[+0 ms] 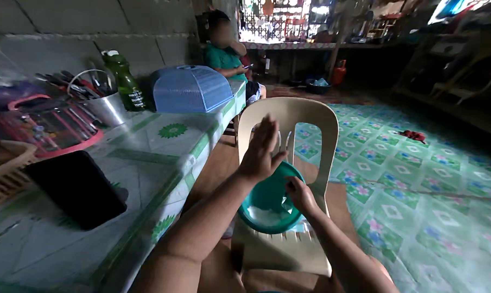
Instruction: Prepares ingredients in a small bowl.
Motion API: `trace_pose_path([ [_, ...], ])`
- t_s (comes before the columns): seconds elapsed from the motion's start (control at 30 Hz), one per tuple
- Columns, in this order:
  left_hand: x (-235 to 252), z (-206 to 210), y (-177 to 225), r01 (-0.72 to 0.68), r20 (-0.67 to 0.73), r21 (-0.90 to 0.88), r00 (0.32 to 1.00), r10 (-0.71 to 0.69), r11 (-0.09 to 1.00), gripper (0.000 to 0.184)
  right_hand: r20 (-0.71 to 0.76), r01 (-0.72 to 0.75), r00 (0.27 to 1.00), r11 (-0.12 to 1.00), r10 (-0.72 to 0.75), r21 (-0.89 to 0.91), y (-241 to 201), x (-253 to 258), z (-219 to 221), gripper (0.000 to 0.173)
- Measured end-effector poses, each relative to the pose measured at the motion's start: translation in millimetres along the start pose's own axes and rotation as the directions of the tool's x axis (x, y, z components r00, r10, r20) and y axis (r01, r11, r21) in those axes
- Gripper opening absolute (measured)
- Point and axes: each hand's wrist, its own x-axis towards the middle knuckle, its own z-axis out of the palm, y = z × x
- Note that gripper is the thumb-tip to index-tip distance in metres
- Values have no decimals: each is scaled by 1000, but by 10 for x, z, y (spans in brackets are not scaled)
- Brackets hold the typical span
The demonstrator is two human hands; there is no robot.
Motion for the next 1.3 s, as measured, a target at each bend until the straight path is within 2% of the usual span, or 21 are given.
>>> trace_pose_path([
  [0.07,498,-89,50,-26,217,11,976,23,1000,62,61,-43,997,999,44,-20,77,-63,36,36],
  [0.1,716,-130,68,20,382,29,924,-30,999,58,101,-55,993,998,58,-26,114,-90,52,36],
  [0.13,932,-178,91,90,567,92,814,-126,992,59,130,-66,989,997,69,-32,140,-107,62,37],
  [0.17,1138,-214,101,140,706,173,672,-221,975,63,150,-76,985,996,81,-36,153,-114,58,37],
  [0.2,1308,-247,92,137,770,232,579,-268,963,67,155,-76,985,996,82,-43,164,-120,52,37],
  [0.23,1430,-293,77,97,770,252,583,-260,963,67,159,-78,984,996,85,-50,161,-120,32,37],
  [0.27,1563,-386,101,32,743,265,630,-225,964,65,156,-79,984,995,87,-55,146,-114,-3,36],
  [0.3,1698,-522,163,-56,682,263,717,-145,963,61,143,-79,986,996,86,-51,132,-107,-35,36],
  [0.37,1922,-844,303,-177,421,145,901,101,974,57,106,-75,991,997,78,-32,111,-94,-77,36],
  [0.43,2092,-1156,429,-139,275,38,954,123,990,53,103,-77,991,997,80,-33,105,-67,-78,36],
  [0.53,2061,-1295,368,-80,305,45,950,62,996,57,150,-68,986,997,72,-31,86,-59,-44,37],
  [0.63,1707,-1071,126,-142,293,55,948,120,988,58,165,-16,986,1000,20,-21,-76,-32,-136,37],
  [0.7,1346,-867,-30,-131,299,19,947,119,991,59,109,38,993,999,-38,1,-291,13,-317,37],
  [0.8,680,-581,-238,41,306,-110,952,-6,993,59,-95,133,987,989,-127,61,-504,124,-472,32],
  [0.83,437,-486,-278,118,289,-180,955,-62,977,59,-107,140,985,988,-133,64,-503,193,-463,32],
  [0.93,-321,-256,-255,313,232,-332,942,-244,890,66,42,104,994,995,-104,-1,-547,381,-463,32],
  [1.0,-825,-173,-153,389,199,-393,921,-336,833,70,5,161,987,987,-161,-29,-683,453,-575,32],
  [1.07,-1332,-102,-15,423,147,-407,905,-399,810,76,-102,251,963,968,-249,10,-828,464,-728,33],
  [1.17,-2087,22,83,527,99,-338,844,-528,780,73,-260,389,890,921,-375,1,-846,522,-801,31],
  [1.23,-2523,67,122,607,89,-309,785,-613,732,61,-168,324,931,945,-325,-30,-783,600,-725,29],
  [1.3,-2801,89,169,700,111,-264,706,-700,664,58,-58,258,963,964,-262,-57,-730,701,-682,30],
])
